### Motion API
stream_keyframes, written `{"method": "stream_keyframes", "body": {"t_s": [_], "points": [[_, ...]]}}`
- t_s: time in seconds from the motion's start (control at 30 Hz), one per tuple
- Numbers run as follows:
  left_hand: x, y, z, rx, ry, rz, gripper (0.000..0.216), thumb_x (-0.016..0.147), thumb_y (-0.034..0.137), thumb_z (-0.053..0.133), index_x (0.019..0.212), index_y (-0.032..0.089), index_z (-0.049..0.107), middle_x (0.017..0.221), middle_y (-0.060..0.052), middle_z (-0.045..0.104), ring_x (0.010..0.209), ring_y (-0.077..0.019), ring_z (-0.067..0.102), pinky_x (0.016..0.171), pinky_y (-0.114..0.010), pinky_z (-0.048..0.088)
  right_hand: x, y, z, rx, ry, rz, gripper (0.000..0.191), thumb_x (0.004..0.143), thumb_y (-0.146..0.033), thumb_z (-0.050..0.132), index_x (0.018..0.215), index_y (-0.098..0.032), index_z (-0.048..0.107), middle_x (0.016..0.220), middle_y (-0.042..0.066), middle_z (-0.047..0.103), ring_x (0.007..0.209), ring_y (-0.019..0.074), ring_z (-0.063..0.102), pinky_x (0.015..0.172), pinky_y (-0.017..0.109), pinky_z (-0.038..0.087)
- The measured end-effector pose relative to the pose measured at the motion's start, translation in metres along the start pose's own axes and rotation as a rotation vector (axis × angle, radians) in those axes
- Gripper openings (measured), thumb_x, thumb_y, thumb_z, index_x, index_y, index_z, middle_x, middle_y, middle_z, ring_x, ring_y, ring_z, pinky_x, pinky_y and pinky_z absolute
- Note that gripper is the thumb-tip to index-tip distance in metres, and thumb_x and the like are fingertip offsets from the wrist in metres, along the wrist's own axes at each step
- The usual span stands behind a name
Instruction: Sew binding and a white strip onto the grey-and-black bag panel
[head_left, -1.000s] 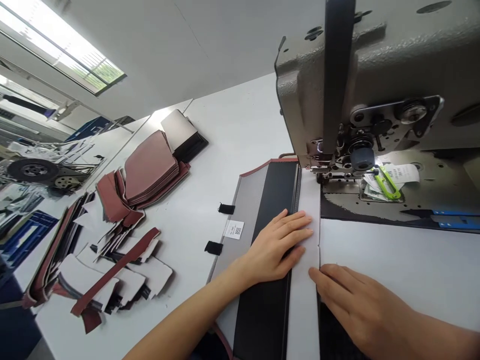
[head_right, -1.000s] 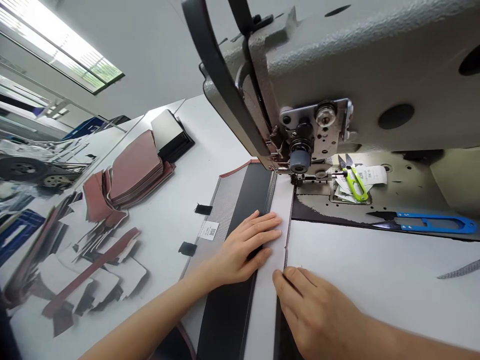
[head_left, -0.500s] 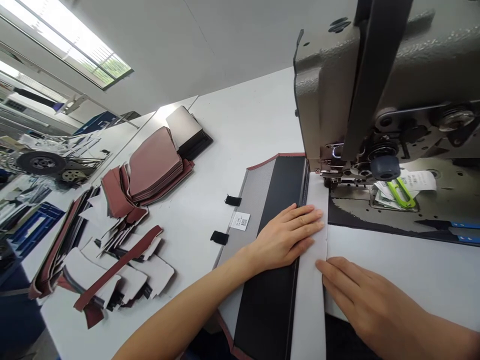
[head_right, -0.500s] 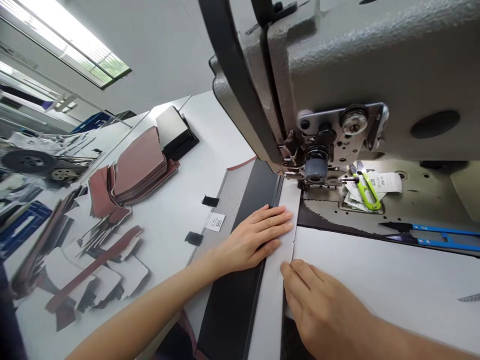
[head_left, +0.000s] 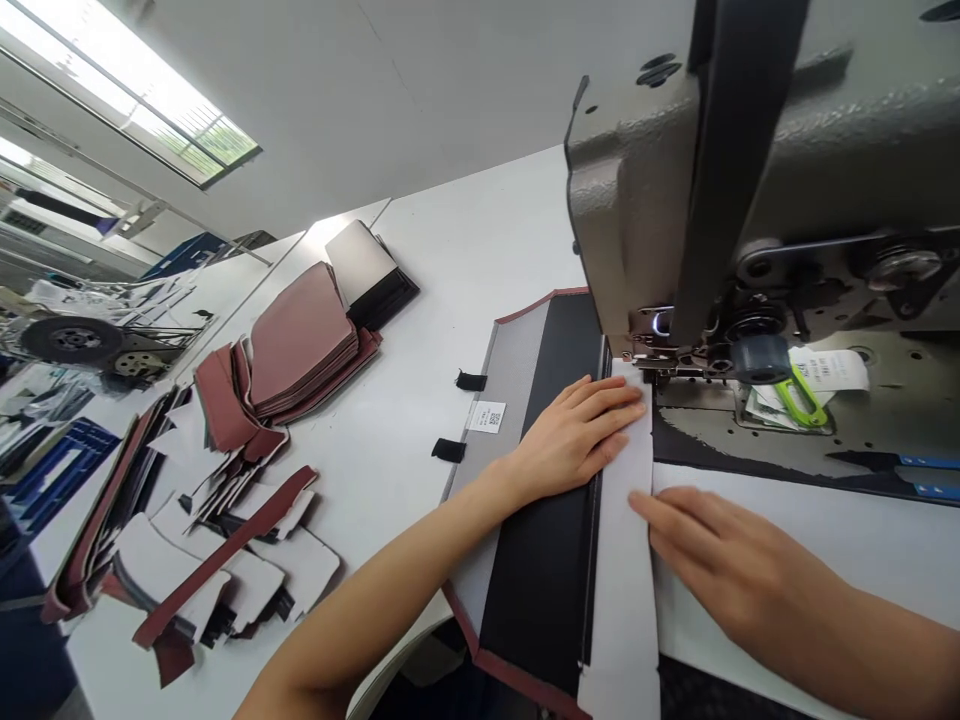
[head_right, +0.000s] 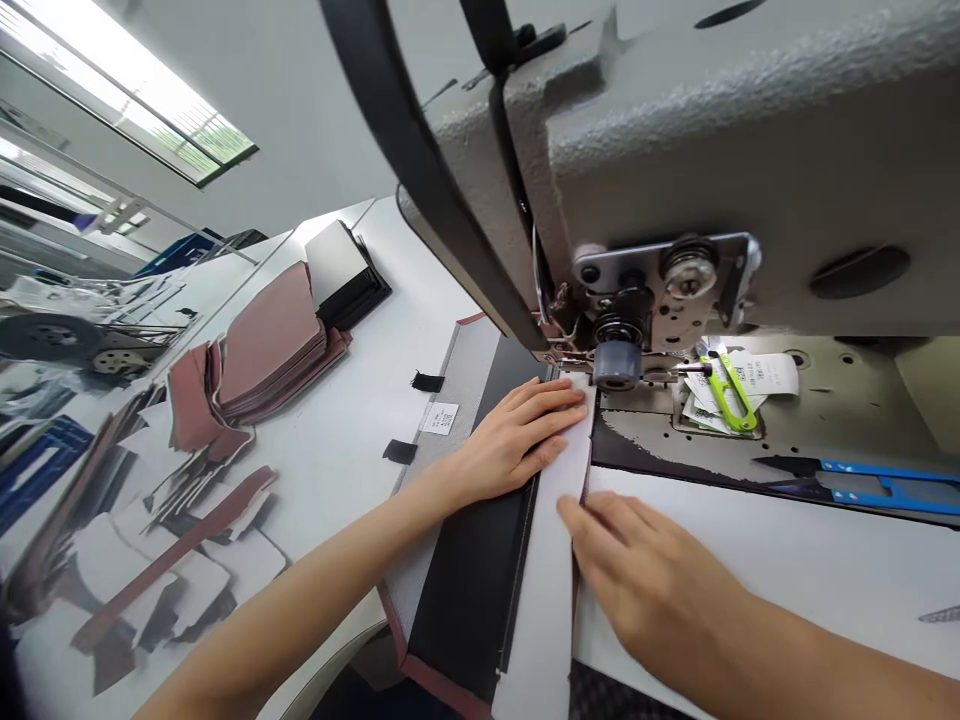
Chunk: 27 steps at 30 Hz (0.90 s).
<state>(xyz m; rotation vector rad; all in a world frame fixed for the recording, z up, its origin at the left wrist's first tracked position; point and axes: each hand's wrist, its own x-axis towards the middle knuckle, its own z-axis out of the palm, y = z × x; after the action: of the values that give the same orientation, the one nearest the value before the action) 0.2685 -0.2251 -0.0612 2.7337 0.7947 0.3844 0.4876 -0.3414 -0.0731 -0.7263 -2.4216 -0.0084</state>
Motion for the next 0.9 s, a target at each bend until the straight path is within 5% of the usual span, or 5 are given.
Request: {"method": "stream_keyframes", "body": {"t_s": [0.13, 0.33, 0.9], "points": [[-0.018, 0.022, -0.004, -0.008, 0.014, 0.014, 0.029, 0.102, 0.021, 0.049, 0.127, 0.021, 0.064, 0.134, -0.007, 0.068, 0.132, -0.0214, 0.057, 0.114, -0.040, 0.047, -0.004, -0.010, 0.001, 0.130, 0.048, 0.033, 0.035, 0.089, 0.003, 0.041, 0.093, -0.006, 0.074, 0.113, 0.017, 0.068, 0.098, 0.0247, 0.061, 0.081, 0.036, 0.058], [-0.045, 0.045, 0.001, -0.048, -0.017, -0.081, 0.038, 0.095, 0.009, 0.045, 0.128, 0.019, 0.060, 0.144, -0.009, 0.061, 0.148, -0.0224, 0.042, 0.126, -0.049, 0.030, -0.005, -0.010, 0.008, 0.087, 0.056, 0.049, 0.030, 0.089, 0.002, 0.045, 0.095, -0.005, 0.074, 0.112, 0.018, 0.070, 0.099, 0.0252, 0.062, 0.085, 0.036, 0.057], [0.008, -0.011, -0.001, -0.005, -0.023, -0.029, 0.038, 0.097, 0.010, 0.041, 0.125, 0.022, 0.064, 0.147, -0.006, 0.058, 0.147, -0.0222, 0.043, 0.127, -0.051, 0.029, 0.005, 0.017, 0.009, -0.137, -0.079, 0.098, 0.028, 0.096, -0.007, 0.048, 0.107, -0.005, 0.073, 0.132, 0.021, 0.063, 0.106, 0.0285, 0.061, 0.093, 0.045, 0.052]]}}
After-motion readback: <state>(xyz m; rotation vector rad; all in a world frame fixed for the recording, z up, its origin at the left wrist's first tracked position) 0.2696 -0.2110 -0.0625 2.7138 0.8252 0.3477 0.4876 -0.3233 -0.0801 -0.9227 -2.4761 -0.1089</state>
